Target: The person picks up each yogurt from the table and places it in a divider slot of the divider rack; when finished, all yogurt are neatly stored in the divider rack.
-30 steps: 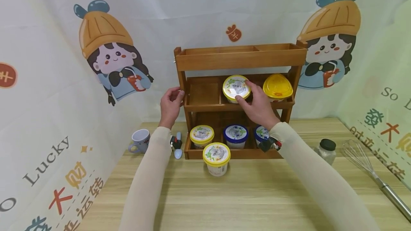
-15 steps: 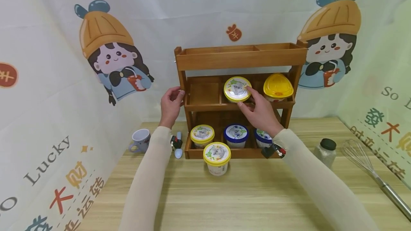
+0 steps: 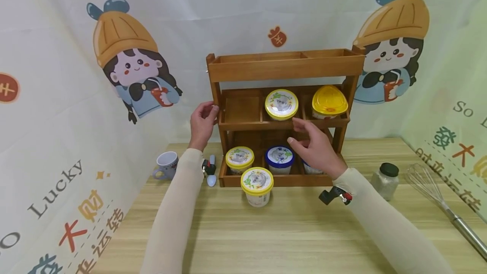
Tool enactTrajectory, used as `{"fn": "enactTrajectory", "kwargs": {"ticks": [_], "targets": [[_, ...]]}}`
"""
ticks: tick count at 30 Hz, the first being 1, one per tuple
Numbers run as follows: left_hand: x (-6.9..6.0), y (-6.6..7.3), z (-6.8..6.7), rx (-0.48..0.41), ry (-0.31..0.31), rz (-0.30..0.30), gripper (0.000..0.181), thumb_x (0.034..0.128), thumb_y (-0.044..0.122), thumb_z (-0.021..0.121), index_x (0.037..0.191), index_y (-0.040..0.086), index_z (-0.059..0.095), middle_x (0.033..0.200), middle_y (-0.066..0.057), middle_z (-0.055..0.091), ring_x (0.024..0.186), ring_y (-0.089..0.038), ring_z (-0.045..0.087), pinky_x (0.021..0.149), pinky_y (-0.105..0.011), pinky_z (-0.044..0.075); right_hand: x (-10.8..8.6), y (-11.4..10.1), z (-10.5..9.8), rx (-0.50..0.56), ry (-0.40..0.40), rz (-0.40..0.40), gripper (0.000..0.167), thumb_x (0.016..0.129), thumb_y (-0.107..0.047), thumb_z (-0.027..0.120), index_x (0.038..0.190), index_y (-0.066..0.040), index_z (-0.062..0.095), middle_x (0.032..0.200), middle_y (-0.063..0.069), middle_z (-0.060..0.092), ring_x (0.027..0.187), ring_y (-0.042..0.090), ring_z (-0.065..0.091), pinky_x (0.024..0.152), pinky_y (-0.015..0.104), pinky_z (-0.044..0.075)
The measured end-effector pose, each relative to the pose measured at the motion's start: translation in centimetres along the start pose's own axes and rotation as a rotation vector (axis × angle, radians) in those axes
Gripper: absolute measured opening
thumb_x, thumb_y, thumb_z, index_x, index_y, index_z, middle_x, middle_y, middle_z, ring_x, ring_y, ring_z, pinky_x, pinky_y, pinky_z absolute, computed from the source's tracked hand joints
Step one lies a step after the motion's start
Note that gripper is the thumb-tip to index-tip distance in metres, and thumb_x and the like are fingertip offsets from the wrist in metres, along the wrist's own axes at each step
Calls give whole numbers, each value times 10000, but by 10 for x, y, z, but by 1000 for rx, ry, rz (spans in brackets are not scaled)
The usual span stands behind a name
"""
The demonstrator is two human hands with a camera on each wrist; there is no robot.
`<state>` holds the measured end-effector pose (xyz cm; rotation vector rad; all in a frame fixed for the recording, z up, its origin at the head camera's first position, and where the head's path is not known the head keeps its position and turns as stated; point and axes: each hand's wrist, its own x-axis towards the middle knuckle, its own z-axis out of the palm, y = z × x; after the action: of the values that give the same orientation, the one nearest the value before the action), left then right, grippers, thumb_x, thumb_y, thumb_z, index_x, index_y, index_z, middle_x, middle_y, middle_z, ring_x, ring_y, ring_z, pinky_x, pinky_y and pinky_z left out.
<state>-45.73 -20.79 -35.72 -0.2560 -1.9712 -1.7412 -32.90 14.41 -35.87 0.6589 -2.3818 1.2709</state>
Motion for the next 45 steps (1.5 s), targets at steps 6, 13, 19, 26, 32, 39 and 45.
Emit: {"fn": "enactTrajectory", "kwargs": {"ticks": [6, 13, 19, 26, 32, 39, 45], "targets": [[0, -3, -1, -13, -9, 5, 389, 1037, 351, 696, 1348, 118, 676, 1178, -34, 696, 1033, -121, 671, 816, -238, 646, -9, 7, 11, 26, -83, 30, 585, 1036, -210, 692, 1554, -62, 464, 1525, 180, 558, 1373, 358, 565, 1014, 534, 602], [1, -4, 0, -1, -18, 3, 399, 1037, 374, 690, 1359, 138, 672, 1249, -91, 696, 1068, -141, 671, 874, -294, 655, -17, 16, 33, 49, -173, 38, 508, 1037, -207, 689, 1501, -76, 530, 1466, 184, 609, 1327, 377, 604, 997, 515, 603], [0, -2, 1, 2, -22, 10, 405, 1037, 375, 687, 1362, 135, 670, 1263, -96, 696, 1077, -141, 671, 883, -298, 654, -24, 22, 54, 37, -253, 60, 512, 1043, -276, 682, 1479, -39, 556, 1450, 183, 625, 1311, 364, 621, 1000, 485, 612], [0, -2, 2, 0, -28, 12, 404, 1037, 374, 688, 1361, 133, 668, 1275, -106, 697, 1097, -148, 677, 901, -321, 654, -32, 24, 71, 4, -268, 22, 467, 1020, -273, 718, 1423, -55, 625, 1427, 152, 625, 1245, 349, 668, 925, 400, 653], [0, -3, 1, 4, -18, -2, 391, 1041, 365, 688, 1354, 131, 672, 1254, -86, 698, 1087, -146, 672, 880, -309, 655, -38, 23, 79, 8, -296, -17, 398, 1000, -245, 741, 1349, -63, 675, 1313, 123, 654, 1147, 302, 689, 868, 360, 654], [0, -4, 0, 4, -18, -8, 396, 1044, 366, 681, 1358, 125, 669, 1230, -59, 694, 1079, -135, 667, 863, -285, 651, -45, 27, 86, -61, -346, 12, 374, 999, -341, 740, 1324, -162, 693, 1281, 50, 677, 1072, 202, 637, 854, 303, 583], [1, -3, -1, 3, -12, -1, 390, 1041, 368, 688, 1346, 127, 674, 1235, -74, 696, 1080, -145, 671, 845, -272, 652, -44, 28, 88, -62, -384, 23, 413, 989, -400, 746, 1331, -173, 690, 1328, 41, 704, 1161, 210, 641, 1003, 429, 551]]}}
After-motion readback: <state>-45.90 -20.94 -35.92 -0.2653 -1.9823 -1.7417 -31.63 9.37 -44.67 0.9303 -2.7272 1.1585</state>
